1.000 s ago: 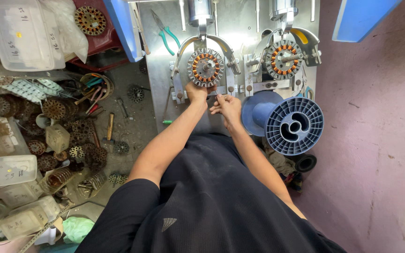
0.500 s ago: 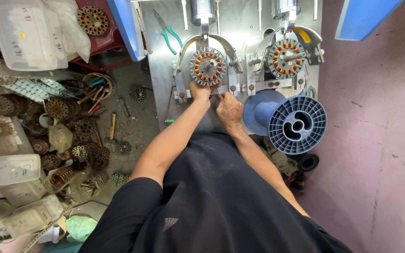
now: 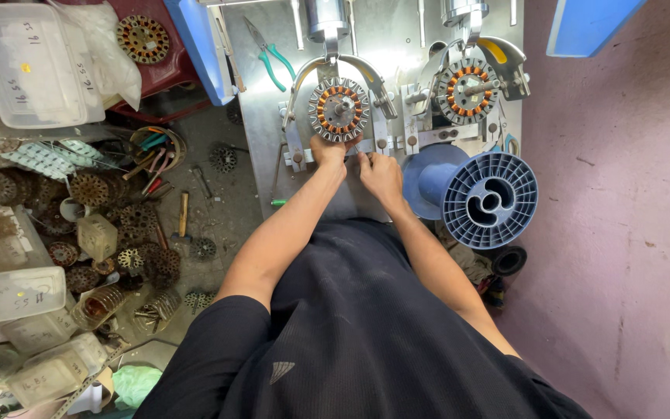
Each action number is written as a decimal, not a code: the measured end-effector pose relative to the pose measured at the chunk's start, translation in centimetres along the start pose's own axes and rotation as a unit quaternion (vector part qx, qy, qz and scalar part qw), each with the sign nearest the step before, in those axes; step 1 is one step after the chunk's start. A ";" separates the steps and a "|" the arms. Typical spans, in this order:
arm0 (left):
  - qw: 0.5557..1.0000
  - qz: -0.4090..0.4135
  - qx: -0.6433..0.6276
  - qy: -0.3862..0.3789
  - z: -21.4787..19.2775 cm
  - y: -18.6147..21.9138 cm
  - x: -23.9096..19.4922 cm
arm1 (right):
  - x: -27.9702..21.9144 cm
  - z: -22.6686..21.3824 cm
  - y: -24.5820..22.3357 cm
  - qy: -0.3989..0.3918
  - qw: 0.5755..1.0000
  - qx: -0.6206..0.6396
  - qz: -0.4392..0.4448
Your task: The person assembles a cylindrical metal component using a screwdriver and hex key, then places it into a winding machine. They later handle a motor stator, positioning it on the machine and tightening it with a hex key.
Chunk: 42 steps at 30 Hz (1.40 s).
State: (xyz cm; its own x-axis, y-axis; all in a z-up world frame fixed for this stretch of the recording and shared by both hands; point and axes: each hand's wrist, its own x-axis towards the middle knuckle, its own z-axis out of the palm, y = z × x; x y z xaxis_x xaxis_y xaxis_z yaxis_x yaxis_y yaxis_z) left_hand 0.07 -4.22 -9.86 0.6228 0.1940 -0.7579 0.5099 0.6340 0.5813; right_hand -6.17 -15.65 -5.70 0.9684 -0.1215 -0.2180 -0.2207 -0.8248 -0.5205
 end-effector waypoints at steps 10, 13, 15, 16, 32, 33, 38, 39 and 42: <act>1.000 -0.002 -0.009 -0.010 -0.1 -0.5 0.7 | -0.7 2.3 1.0 0.101 0.978 -0.126 -0.132; 1.000 0.015 -0.022 -0.005 -0.4 -0.5 0.7 | -0.7 1.8 0.7 0.125 0.972 -0.099 -0.173; 1.000 0.014 -0.021 -0.005 0.4 -0.8 0.5 | -0.5 0.5 1.2 0.107 0.976 -0.107 -0.159; 1.000 0.009 -0.014 0.001 0.3 -0.6 0.3 | -0.3 0.1 1.0 0.080 0.979 -0.120 -0.142; 0.991 0.021 0.102 0.078 1.4 0.7 -1.3 | 3.1 3.0 5.0 -0.243 0.750 0.517 0.334; 0.992 0.019 0.091 0.082 1.3 0.6 -1.3 | 3.1 3.2 5.2 -0.250 0.728 0.541 0.338; 0.993 0.017 0.090 0.078 1.0 0.1 -1.1 | 2.1 4.0 3.7 -0.255 0.731 0.537 0.335; 0.993 0.021 0.089 0.075 1.0 0.0 -0.9 | 1.8 4.0 3.0 -0.195 0.831 0.439 0.280; 0.995 0.035 0.083 0.052 0.4 -0.5 -0.5 | 0.1 3.7 0.8 -0.045 0.970 0.205 0.124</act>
State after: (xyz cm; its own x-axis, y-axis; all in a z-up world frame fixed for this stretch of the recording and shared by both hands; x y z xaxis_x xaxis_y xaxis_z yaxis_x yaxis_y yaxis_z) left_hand -0.24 -4.96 -9.62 0.6000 0.3145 -0.7356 0.5642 0.4854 0.6678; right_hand -6.70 -14.22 -9.21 0.8694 -0.2242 -0.4404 -0.4915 -0.4844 -0.7237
